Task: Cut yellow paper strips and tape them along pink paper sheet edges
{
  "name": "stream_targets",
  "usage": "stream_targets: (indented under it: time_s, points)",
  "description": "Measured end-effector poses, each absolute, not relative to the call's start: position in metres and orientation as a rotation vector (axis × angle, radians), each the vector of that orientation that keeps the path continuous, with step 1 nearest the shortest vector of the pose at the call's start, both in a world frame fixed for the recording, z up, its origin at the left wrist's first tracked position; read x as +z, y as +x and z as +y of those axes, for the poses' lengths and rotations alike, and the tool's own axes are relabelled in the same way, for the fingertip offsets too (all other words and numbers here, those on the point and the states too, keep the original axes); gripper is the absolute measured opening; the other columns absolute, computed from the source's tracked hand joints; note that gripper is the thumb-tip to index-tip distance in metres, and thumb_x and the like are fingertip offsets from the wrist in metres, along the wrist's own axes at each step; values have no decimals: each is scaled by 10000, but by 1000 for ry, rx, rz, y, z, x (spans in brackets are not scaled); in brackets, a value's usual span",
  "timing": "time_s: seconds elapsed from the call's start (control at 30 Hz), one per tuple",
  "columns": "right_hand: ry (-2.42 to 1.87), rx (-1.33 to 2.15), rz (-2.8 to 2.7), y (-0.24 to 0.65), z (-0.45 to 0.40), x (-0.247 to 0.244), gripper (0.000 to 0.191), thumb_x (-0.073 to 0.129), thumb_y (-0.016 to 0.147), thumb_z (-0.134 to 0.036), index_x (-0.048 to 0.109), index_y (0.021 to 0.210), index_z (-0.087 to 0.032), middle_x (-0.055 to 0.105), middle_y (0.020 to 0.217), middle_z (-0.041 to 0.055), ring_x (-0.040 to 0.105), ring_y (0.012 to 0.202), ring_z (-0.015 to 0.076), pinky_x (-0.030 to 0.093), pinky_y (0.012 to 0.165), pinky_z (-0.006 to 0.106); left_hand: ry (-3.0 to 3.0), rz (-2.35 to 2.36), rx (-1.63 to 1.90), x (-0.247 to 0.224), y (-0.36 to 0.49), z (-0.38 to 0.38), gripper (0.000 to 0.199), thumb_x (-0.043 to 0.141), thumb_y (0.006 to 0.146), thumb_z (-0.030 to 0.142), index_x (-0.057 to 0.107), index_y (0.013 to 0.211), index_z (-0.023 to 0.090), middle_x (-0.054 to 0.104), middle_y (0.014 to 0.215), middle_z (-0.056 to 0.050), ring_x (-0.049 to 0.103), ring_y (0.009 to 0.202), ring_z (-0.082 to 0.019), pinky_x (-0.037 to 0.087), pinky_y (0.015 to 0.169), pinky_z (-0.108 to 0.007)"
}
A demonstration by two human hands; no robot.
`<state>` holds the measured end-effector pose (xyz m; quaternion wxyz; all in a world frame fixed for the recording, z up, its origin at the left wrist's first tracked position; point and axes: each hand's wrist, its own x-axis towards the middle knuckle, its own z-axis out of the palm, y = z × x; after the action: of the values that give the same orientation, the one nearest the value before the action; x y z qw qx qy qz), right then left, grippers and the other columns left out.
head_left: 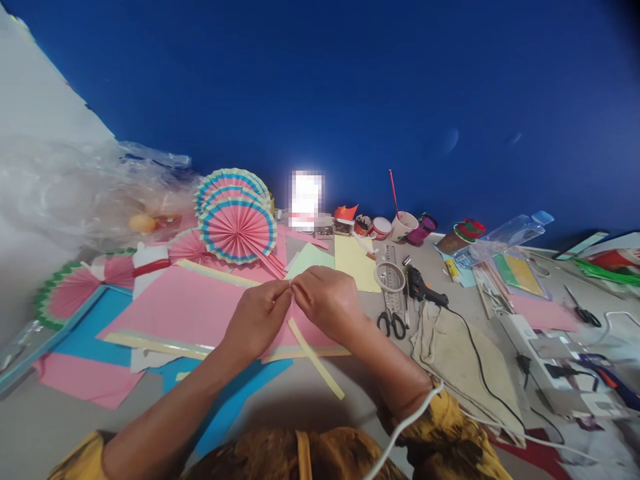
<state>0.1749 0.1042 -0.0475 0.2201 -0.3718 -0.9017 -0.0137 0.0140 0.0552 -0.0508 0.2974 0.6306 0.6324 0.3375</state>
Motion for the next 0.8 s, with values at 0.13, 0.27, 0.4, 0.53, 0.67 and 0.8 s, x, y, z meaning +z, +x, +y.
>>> stream_targets:
  time_s: [0.13, 0.27, 0.4, 0.53, 0.67, 0.8]
  points:
    - [-1009, -152, -2484, 172, 102, -50, 246, 590, 961, -152, 654, 727, -197, 669, 703, 31, 540, 637, 173, 217, 589, 352, 1742, 1692, 875, -54, 16, 53, 349, 418, 941, 404, 612, 718, 217, 668, 695, -24, 598, 672, -208, 376, 647, -324]
    - [-1036, -21, -2454, 172, 104, -49, 204, 628, 948, -202, 679, 751, -197, 691, 738, 20, 570, 675, 160, 244, 600, 337, 1756, 1686, 866, -54, 15, 52, 354, 412, 947, 402, 597, 705, 221, 657, 680, -18, 595, 662, -202, 377, 639, -318]
    - [-1057, 140, -2449, 177, 107, -46, 187, 621, 973, -203, 710, 809, -201, 714, 777, 7, 608, 731, 144, 262, 616, 314, 1716, 1683, 883, -51, 13, 53, 370, 419, 950, 420, 572, 672, 229, 599, 613, 6, 564, 617, -191, 372, 603, -303]
    - [-1001, 47, -2507, 177, 106, -46, 264, 568, 1012, -196, 690, 777, -196, 706, 755, 27, 578, 697, 158, 242, 618, 331, 1747, 1702, 893, -52, 14, 54, 343, 422, 947, 392, 577, 686, 231, 618, 633, -4, 582, 629, -200, 371, 611, -307]
    - [-1019, -60, -2509, 174, 104, -46, 268, 572, 980, -179, 648, 723, -196, 666, 703, 33, 529, 650, 167, 208, 602, 346, 1797, 1709, 878, -56, 17, 52, 343, 406, 967, 379, 631, 758, 227, 697, 729, -40, 626, 687, -221, 384, 647, -323]
    - [-1047, -22, -2483, 174, 102, -46, 237, 589, 947, -185, 639, 716, -201, 666, 712, 23, 524, 651, 157, 208, 597, 339, 1816, 1710, 867, -57, 18, 51, 348, 397, 981, 368, 623, 757, 227, 700, 734, -42, 625, 687, -218, 382, 647, -322]
